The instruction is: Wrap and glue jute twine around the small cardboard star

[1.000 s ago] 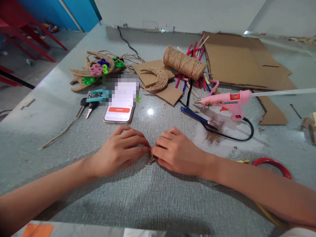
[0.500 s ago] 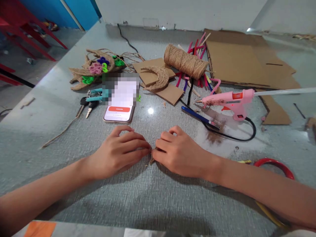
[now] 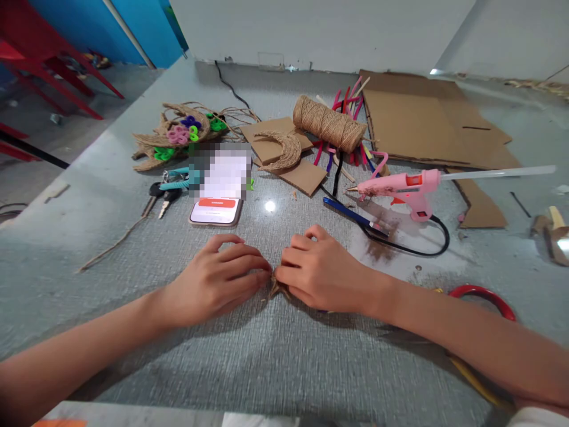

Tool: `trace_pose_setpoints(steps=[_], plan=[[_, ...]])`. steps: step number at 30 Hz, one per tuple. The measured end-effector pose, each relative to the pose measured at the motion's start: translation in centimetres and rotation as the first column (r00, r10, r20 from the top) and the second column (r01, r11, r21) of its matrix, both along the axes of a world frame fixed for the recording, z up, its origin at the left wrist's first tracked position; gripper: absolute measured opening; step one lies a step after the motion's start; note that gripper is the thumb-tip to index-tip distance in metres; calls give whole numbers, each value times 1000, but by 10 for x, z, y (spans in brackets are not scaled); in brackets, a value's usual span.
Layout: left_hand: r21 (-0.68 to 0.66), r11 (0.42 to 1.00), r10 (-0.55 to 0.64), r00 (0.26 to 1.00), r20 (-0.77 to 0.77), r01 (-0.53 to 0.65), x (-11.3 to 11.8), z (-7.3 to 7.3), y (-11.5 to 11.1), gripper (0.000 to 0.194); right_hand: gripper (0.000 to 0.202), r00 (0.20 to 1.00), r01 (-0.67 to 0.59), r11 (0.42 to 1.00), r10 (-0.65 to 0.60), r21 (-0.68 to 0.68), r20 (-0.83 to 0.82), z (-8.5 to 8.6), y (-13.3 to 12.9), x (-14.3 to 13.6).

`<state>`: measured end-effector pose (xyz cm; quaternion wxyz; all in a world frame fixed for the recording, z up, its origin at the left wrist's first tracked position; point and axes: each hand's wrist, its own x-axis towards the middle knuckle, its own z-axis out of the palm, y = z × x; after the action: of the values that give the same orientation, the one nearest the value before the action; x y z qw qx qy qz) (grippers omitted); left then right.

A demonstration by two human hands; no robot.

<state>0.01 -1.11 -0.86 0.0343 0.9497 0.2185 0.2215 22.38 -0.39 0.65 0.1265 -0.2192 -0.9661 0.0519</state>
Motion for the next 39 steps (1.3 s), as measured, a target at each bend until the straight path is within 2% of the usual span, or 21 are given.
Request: trace_pose_setpoints(steps=[6,9,19,26,31,35,39], plan=[[-161,987,30,996,79,-17,-2,-6,1,6,20,1000,-12,1000,12,0,20,1,2,2],[-196,981,30,997,75,-14,-2,-6,2,8,18,1000,-25,1000,25,-18,8,0,2,3],[-129,991,-33,999,12,34,-3,0,1,17,14,999,4,998,-6,-65,-34,-3,2,1],[-181,983,-29,1000,-12,26,-2,0,0,17,14,997,25,995,-32,-96,-67,-3,3,2],[-170,985,-30,999,-19,26,-1,-2,-1,17,10,995,78,990,-85,-113,-58,2,4,4],[-210,978,-8,1000,-2,8,-1,-4,-2,13,7,994,71,984,-84,-163,-76,4,2,4],[-162,987,-19,1000,-11,17,-1,-4,-2,15,10,995,89,984,-94,-156,-25,19,4,9]])
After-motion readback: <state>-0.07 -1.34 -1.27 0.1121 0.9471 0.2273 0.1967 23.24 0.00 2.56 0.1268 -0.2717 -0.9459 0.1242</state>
